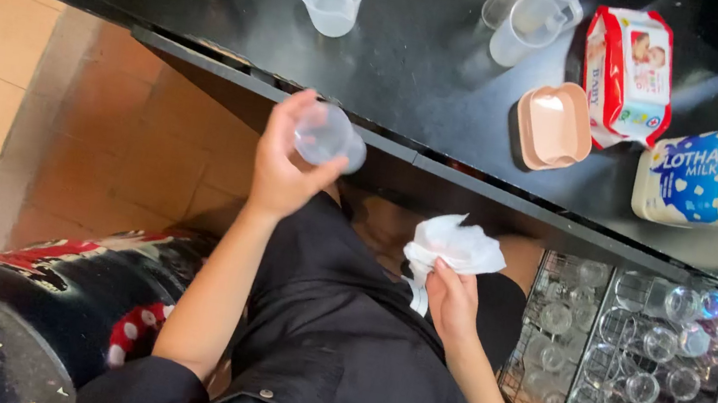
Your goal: Wiping down plastic measuring cups with a tissue or cloth.
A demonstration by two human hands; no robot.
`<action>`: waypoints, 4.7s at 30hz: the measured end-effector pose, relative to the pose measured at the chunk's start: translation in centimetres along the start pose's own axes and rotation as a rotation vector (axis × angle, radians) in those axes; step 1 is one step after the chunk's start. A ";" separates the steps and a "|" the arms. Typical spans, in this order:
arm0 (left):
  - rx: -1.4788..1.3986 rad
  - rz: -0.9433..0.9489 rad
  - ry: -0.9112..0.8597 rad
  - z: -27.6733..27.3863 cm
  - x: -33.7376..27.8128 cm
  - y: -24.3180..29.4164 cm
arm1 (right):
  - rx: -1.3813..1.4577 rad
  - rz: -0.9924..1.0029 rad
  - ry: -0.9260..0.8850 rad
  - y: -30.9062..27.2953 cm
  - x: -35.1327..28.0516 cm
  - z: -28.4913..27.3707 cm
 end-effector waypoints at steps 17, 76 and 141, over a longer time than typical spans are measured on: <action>0.346 0.251 0.213 -6.1 11.1 -0.3 | -0.189 0.002 0.111 2.7 0.3 -4.7; -0.432 -0.465 -0.883 28.5 -12.1 -8.7 | -1.331 -0.453 -0.216 -18.2 -10.0 2.6; -0.178 -0.887 -0.317 12.9 -14.1 -28.4 | -0.835 0.042 -0.176 7.9 6.0 -5.9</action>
Point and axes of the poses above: each hand's wrist, its own x-axis towards the middle knuckle, its own z-axis out of the palm, y = z × x, the point moved 10 cm from there along x, towards the middle knuckle, and after that the axes turned 11 degrees about -x, right-handed, at the moved point
